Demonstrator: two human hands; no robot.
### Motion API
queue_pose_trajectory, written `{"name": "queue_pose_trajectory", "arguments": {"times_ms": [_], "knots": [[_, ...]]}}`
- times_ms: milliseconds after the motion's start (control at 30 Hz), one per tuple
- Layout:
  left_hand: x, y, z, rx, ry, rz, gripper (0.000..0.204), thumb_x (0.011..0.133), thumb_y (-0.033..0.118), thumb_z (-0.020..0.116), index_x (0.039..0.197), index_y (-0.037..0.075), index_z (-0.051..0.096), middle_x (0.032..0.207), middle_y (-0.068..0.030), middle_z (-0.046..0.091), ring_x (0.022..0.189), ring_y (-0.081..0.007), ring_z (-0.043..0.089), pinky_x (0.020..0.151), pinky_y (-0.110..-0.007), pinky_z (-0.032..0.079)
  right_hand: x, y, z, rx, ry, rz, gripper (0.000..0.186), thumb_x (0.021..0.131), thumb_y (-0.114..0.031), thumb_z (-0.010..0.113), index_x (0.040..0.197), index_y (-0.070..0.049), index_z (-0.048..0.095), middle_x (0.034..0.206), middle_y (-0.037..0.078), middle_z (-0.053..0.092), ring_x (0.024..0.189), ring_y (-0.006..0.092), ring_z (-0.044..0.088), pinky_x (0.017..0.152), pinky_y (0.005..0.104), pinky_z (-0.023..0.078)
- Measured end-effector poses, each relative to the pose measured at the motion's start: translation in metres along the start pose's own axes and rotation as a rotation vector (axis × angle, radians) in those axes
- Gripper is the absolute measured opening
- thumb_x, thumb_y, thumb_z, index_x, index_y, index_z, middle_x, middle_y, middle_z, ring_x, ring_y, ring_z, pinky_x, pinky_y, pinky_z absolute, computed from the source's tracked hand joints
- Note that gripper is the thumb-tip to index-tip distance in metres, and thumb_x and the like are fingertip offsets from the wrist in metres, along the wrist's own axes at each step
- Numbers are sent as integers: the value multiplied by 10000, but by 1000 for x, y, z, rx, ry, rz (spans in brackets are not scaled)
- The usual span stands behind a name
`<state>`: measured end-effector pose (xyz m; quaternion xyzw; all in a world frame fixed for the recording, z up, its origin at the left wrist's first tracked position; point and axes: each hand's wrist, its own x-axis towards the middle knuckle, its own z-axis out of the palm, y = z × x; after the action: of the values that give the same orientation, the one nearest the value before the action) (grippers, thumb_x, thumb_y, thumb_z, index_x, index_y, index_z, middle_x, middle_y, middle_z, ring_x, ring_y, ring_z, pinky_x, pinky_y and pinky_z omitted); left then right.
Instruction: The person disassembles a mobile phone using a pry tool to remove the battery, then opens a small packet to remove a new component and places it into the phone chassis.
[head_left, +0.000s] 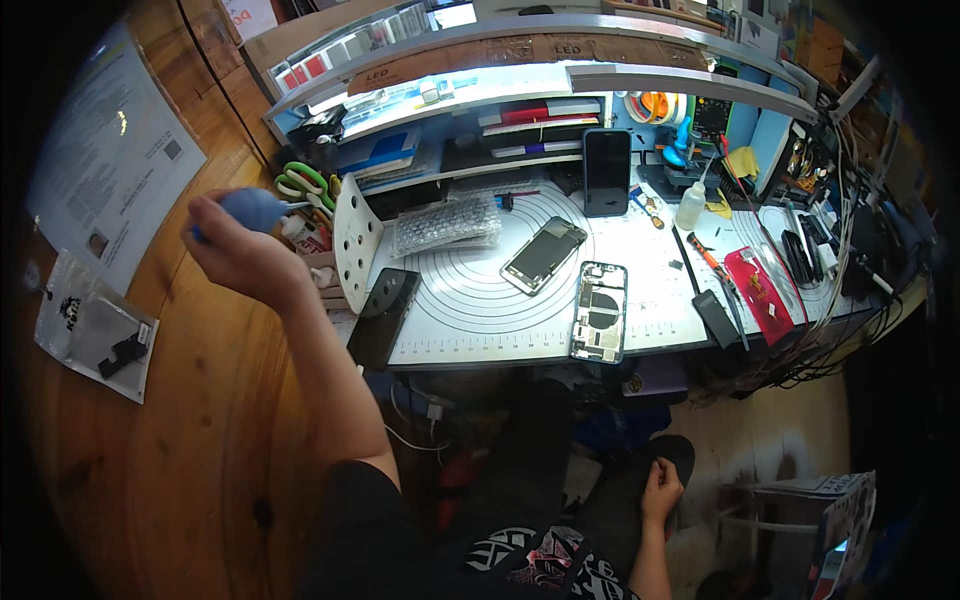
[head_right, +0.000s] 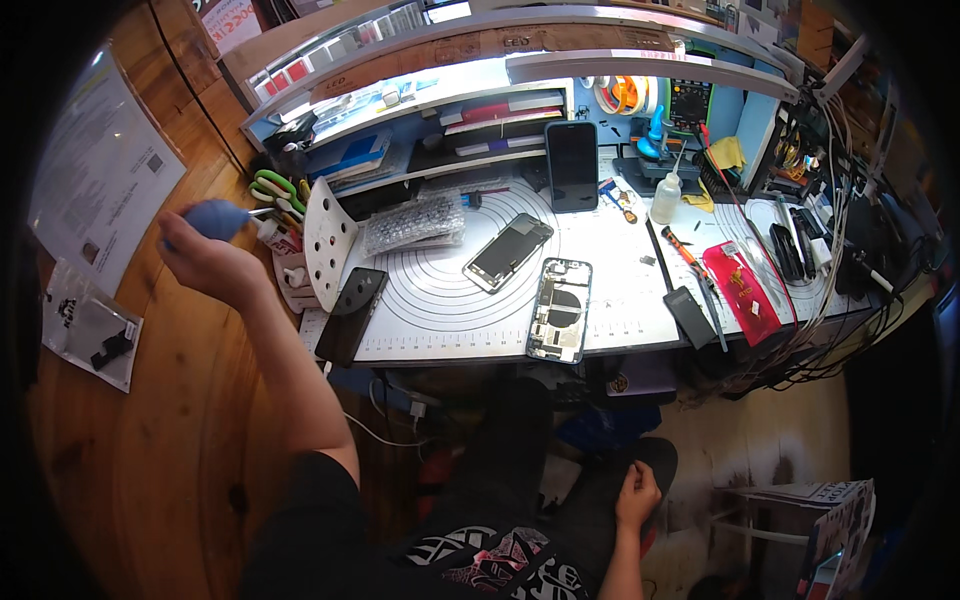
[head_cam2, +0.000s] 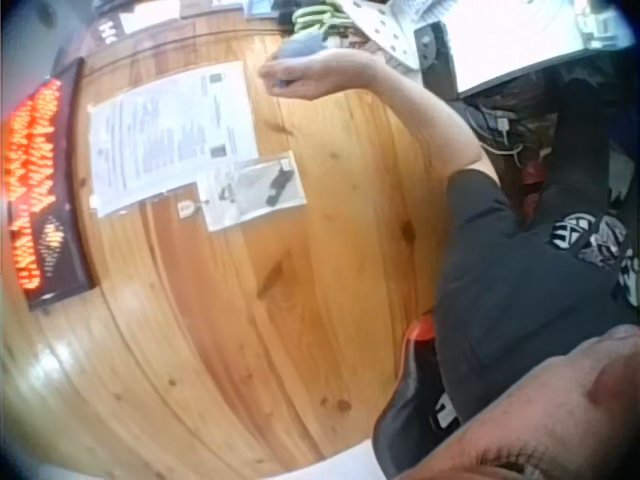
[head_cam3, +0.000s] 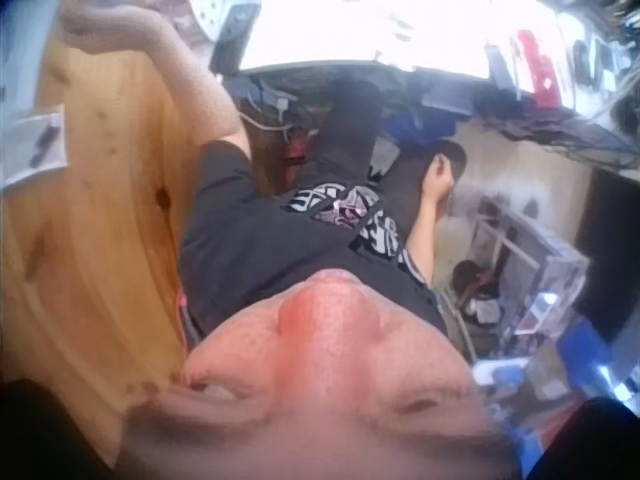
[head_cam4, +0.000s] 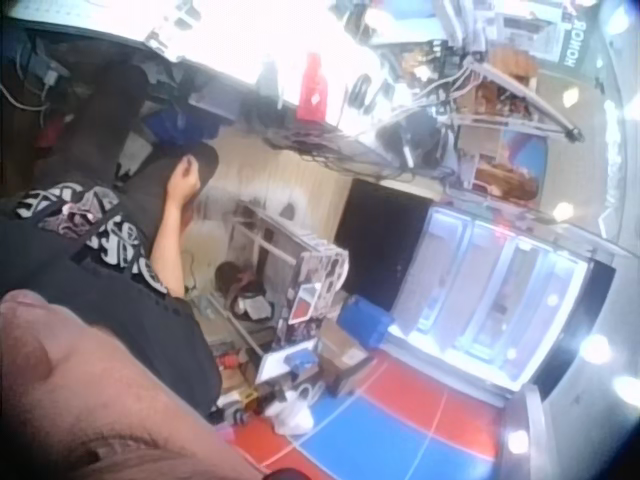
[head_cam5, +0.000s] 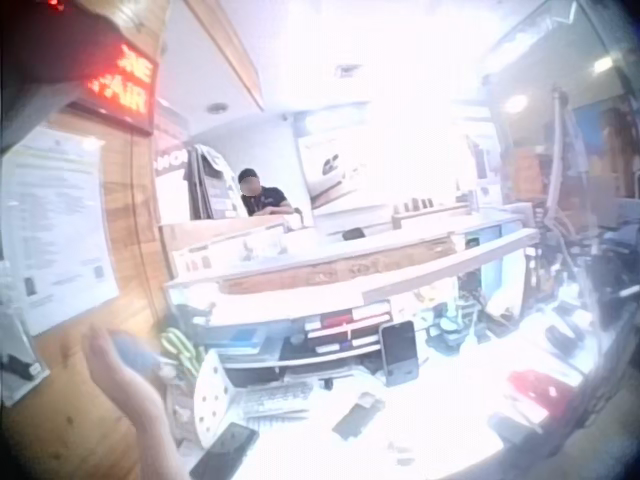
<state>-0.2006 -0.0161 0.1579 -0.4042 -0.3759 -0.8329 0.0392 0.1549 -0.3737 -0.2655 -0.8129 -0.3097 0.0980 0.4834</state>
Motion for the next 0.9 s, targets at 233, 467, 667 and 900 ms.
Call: {"name": "queue_pose_trajectory", "arguments": {"times_ms": [233, 467, 667, 900], "knots": [[96, -74, 8, 173, -296, 259, 385, 1018, 216, 638, 1307, -20, 545, 1297, -196, 590, 1168, -297, 608, 1016, -395, 496, 0, 3, -1, -27, -37, 29, 183, 989, -107, 678, 1081, 33, 750, 756, 104, 701, 636, 140, 641, 609, 312, 516], [111, -112, 45, 485, -384, 305, 463, 986, 337, 718, 1297, 12, 609, 1309, -240, 646, 1178, -395, 646, 1040, -445, 488, -2, 10, -2, -35, 12, -14, 175, 982, -119, 688, 1073, 16, 753, 775, 113, 712, 647, 163, 663, 623, 328, 533], [122, -160, 42, 654, -634, 226, 469, 931, 412, 799, 1124, 13, 645, 1084, -182, 715, 974, -318, 701, 878, -390, 538, 0, 4, -3, -65, -8, -4, 181, 978, -139, 704, 1079, 1, 758, 798, 119, 723, 667, 203, 691, 645, 338, 549], [113, -145, 22, 649, -755, 198, 415, 1020, 373, 688, 1289, 59, 660, 1215, -180, 724, 1087, -323, 705, 935, -403, 537, -1, -8, -6, -69, -7, 9, 174, 979, -136, 699, 1079, -11, 766, 809, 134, 732, 687, 224, 710, 649, 350, 556]]}}
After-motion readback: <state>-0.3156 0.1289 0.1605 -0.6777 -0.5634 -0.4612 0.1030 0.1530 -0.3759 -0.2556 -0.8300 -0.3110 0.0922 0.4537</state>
